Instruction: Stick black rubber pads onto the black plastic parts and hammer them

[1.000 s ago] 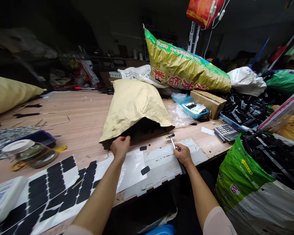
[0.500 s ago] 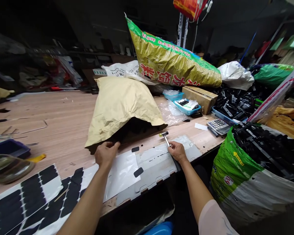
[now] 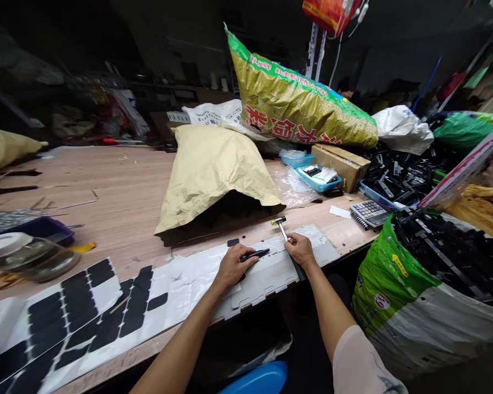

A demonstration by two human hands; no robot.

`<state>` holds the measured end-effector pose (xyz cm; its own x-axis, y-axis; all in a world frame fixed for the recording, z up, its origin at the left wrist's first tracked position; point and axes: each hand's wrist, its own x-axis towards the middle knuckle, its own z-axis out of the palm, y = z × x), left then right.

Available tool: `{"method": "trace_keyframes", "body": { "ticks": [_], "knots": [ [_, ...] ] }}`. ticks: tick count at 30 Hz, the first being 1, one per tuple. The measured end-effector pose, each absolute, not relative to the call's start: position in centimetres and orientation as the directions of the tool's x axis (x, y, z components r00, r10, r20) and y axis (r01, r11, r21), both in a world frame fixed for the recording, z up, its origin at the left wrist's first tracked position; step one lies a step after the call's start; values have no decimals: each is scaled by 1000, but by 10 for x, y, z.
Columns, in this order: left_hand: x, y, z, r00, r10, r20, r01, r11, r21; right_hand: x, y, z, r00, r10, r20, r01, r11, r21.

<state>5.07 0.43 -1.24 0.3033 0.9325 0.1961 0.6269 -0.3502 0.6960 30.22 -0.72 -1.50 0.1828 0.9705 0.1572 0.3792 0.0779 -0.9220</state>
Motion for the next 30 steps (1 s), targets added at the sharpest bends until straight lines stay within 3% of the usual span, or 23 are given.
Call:
{"method": "trace_keyframes", "body": {
  "ticks": [6,14,20,26,30],
  "knots": [
    [56,2,-13,226,958,176,630,-281,724,297,-28,-8,175,975,137,308,78,-948],
    [59,1,-12,195,967,166,644,-253,722,263,-81,10,59,975,216,485,161,-859],
    [60,0,-11,199,966,165,642,-256,723,256,-86,15,25,960,279,678,189,-710],
    [59,0,-12,196,967,165,630,-254,734,245,-88,17,-28,927,374,688,289,-666],
    [61,-2,-12,188,972,139,663,-230,712,247,-86,2,-61,942,329,710,273,-650]
  ]
}}
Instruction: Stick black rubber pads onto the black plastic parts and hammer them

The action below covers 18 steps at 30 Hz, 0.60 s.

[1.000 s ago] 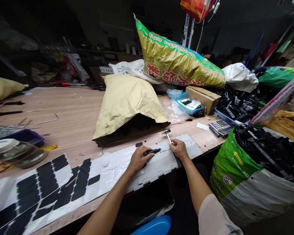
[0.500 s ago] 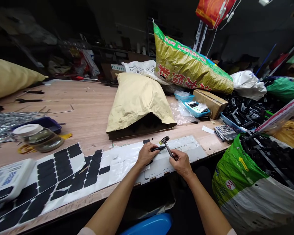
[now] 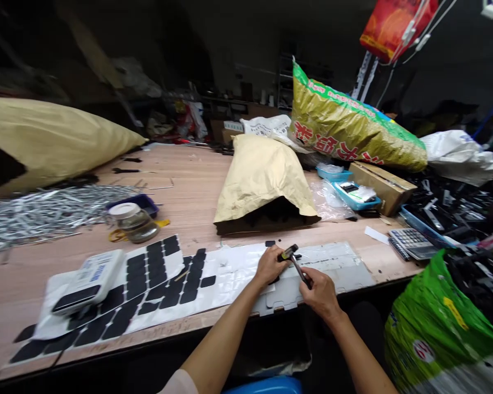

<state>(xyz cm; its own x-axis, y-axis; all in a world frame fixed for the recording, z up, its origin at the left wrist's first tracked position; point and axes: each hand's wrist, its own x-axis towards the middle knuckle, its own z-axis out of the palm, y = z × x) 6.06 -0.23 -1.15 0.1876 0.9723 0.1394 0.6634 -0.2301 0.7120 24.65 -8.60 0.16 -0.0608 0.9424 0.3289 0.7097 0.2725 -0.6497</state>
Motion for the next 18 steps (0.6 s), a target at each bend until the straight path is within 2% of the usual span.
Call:
{"method": "trace_keyframes", "body": {
  "ticks": [9,14,18],
  "knots": [
    [61,-7,-13,168,974,153,636,-226,738,296,-19,-6,96,973,210,744,70,-665],
    [57,-1,-11,205,963,175,624,-266,735,318,5,-24,121,979,162,563,67,-824],
    [53,-25,4,245,944,220,526,-321,787,319,7,-29,118,980,161,507,80,-858]
  ]
}}
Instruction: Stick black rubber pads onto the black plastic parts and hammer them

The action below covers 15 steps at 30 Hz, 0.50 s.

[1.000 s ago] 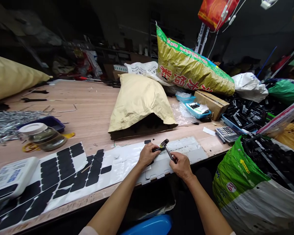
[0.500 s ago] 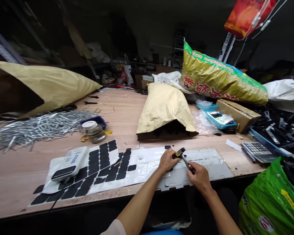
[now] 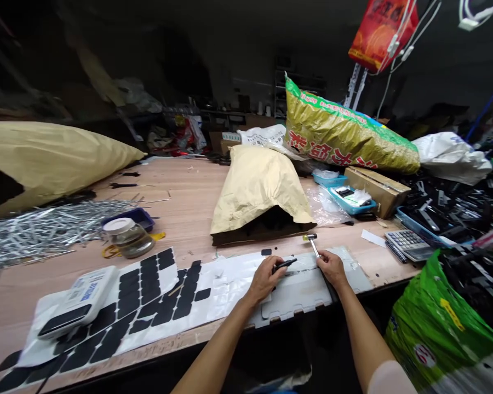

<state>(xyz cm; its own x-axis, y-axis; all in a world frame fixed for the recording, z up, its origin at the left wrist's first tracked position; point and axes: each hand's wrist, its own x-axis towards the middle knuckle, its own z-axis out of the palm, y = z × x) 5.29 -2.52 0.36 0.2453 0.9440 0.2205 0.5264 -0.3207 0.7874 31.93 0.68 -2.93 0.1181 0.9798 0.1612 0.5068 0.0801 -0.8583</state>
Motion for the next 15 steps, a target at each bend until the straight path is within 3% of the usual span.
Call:
{"method": "trace_keyframes", "body": {
  "ticks": [5,7,10,12,15],
  "knots": [
    [44,-124,1,478,846,234,427,-457,780,317,7,-25,140,976,169,480,82,-874],
    [42,-160,-17,597,789,148,413,-460,786,316,6,-23,149,974,167,479,77,-875],
    [41,-181,-60,550,830,-92,545,-273,793,314,4,-21,164,970,178,483,79,-872],
    [41,-177,-88,416,864,-283,673,-84,735,312,2,-19,166,970,176,476,78,-876],
    [39,-165,-117,291,797,-529,784,117,609,310,1,-16,173,970,173,478,71,-875]
  ]
}}
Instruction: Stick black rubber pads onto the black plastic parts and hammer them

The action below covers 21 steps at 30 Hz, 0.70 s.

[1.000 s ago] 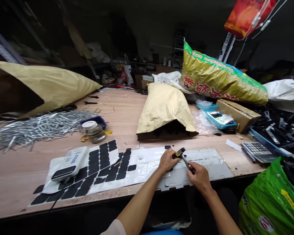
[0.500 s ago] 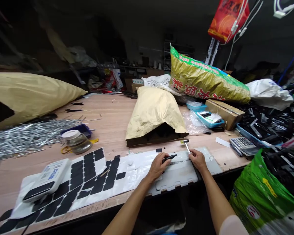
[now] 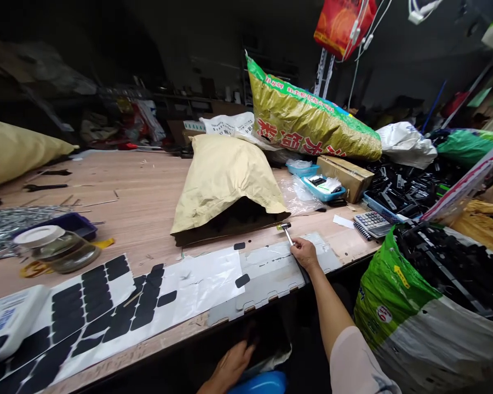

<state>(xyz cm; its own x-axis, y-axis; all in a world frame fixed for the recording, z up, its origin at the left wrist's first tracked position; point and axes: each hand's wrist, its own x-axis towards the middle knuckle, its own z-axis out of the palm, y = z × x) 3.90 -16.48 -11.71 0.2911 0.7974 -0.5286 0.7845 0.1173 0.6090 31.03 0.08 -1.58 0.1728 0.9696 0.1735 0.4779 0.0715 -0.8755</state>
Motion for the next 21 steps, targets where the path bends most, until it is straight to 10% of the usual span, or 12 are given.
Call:
{"method": "trace_keyframes", "body": {
  "ticks": [5,9,13,17,21],
  "knots": [
    [34,-169,-103,337,692,-639,871,27,490,309,1,-17,179,967,181,486,73,-871],
    [38,-166,-38,682,479,-552,689,-168,705,310,0,-19,187,967,176,485,65,-872],
    [49,-111,24,834,421,-357,352,93,931,310,0,-21,185,966,179,495,66,-867],
    [43,-11,48,317,944,-88,313,-16,950,309,1,-21,179,968,176,487,69,-871],
    [14,71,45,-364,927,92,610,163,775,309,3,-21,158,974,165,461,75,-884]
  ]
}}
